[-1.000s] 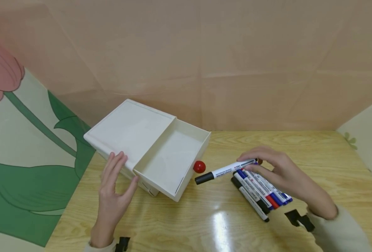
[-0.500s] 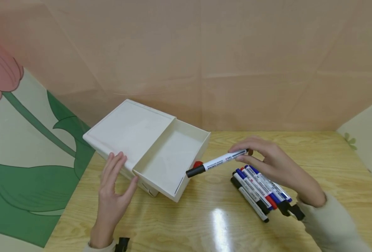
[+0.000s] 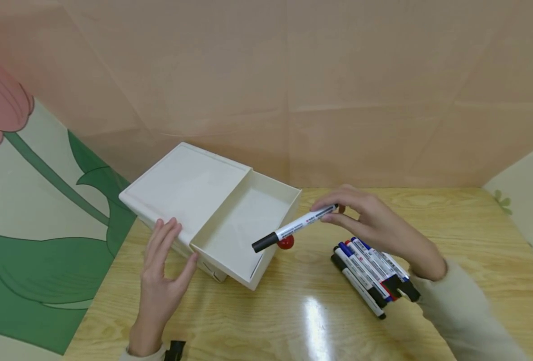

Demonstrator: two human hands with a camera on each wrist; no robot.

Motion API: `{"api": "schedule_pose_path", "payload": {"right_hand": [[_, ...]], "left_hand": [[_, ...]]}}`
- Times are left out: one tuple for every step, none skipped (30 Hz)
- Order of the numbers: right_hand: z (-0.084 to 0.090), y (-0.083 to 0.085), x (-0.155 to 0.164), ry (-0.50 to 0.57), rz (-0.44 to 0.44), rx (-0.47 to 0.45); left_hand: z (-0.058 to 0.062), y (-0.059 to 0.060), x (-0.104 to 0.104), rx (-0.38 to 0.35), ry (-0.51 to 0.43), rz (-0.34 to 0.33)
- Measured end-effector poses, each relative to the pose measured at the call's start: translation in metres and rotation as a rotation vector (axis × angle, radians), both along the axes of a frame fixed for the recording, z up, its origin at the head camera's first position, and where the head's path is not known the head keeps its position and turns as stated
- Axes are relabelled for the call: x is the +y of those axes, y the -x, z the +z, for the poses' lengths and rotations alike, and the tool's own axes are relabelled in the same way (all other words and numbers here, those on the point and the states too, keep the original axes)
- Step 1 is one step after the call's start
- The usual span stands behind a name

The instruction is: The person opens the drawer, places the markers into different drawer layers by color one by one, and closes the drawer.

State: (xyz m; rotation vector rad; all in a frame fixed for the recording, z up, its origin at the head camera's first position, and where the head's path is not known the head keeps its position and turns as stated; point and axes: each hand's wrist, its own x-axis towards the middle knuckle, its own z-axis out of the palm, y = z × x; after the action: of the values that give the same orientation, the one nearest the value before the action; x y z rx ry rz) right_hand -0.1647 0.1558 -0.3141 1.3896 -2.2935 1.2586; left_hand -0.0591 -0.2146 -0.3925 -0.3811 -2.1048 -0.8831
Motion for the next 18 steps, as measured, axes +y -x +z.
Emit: {"api": "schedule_pose_path", "payload": {"right_hand": [[0.000, 0.001, -0.001, -0.012, -0.005, -0.003], [0.000, 0.002, -0.003, -0.024, -0.010, -0.005], [0.001, 0.003, -0.004, -0.035, -0.014, -0.006], [0.001, 0.004, -0.005, -0.048, -0.020, -0.010], [0.001, 0.005, -0.007, -0.057, -0.021, -0.012], [0.002, 0.007, -0.008, -0.064, -0.019, -0.013], [0.002, 0.008, -0.010, -0.070, -0.019, -0.017], [0.003, 0.010, -0.011, -0.076, -0.018, -0.021], [0.004, 0.011, -0.013, -0.084, -0.017, -0.024], [0.005, 0.012, -0.015, -0.092, -0.015, -0.022], [0.006, 0.014, -0.017, -0.099, -0.011, -0.022], [0.007, 0.015, -0.018, -0.108, -0.011, -0.022], [0.008, 0.016, -0.020, -0.116, -0.011, -0.020], [0.009, 0.017, -0.022, -0.123, -0.008, -0.016], [0.009, 0.017, -0.023, -0.127, -0.003, -0.011], [0.010, 0.018, -0.025, -0.130, 0.002, -0.004], [0.010, 0.019, -0.026, -0.129, 0.009, 0.003], [0.010, 0.019, -0.027, -0.129, 0.016, 0.008]], "left_hand": [[0.000, 0.000, 0.000, -0.001, 0.001, 0.001], [0.000, 0.000, 0.000, -0.001, 0.002, 0.003], [0.000, 0.000, 0.000, -0.001, 0.002, 0.003], [0.000, 0.000, 0.000, -0.001, 0.002, 0.003], [0.000, 0.000, 0.000, 0.000, 0.003, 0.003], [0.001, 0.000, 0.000, 0.002, 0.002, 0.003], [0.001, 0.000, 0.000, 0.003, 0.003, 0.002], [0.001, 0.000, 0.000, 0.005, 0.003, 0.002], [0.001, 0.000, 0.000, 0.006, 0.003, 0.001], [0.001, -0.001, 0.000, 0.008, 0.003, 0.002], [0.001, -0.001, 0.000, 0.008, 0.003, 0.003], [0.001, -0.001, 0.000, 0.008, 0.004, 0.004], [0.001, -0.001, 0.000, 0.009, 0.005, 0.005], [0.001, -0.002, 0.001, 0.009, 0.006, 0.007], [0.001, -0.002, 0.001, 0.009, 0.008, 0.008], [0.001, -0.002, 0.001, 0.009, 0.008, 0.010], [0.001, -0.002, 0.001, 0.008, 0.009, 0.011], [0.001, -0.002, 0.001, 0.007, 0.010, 0.013]]}}
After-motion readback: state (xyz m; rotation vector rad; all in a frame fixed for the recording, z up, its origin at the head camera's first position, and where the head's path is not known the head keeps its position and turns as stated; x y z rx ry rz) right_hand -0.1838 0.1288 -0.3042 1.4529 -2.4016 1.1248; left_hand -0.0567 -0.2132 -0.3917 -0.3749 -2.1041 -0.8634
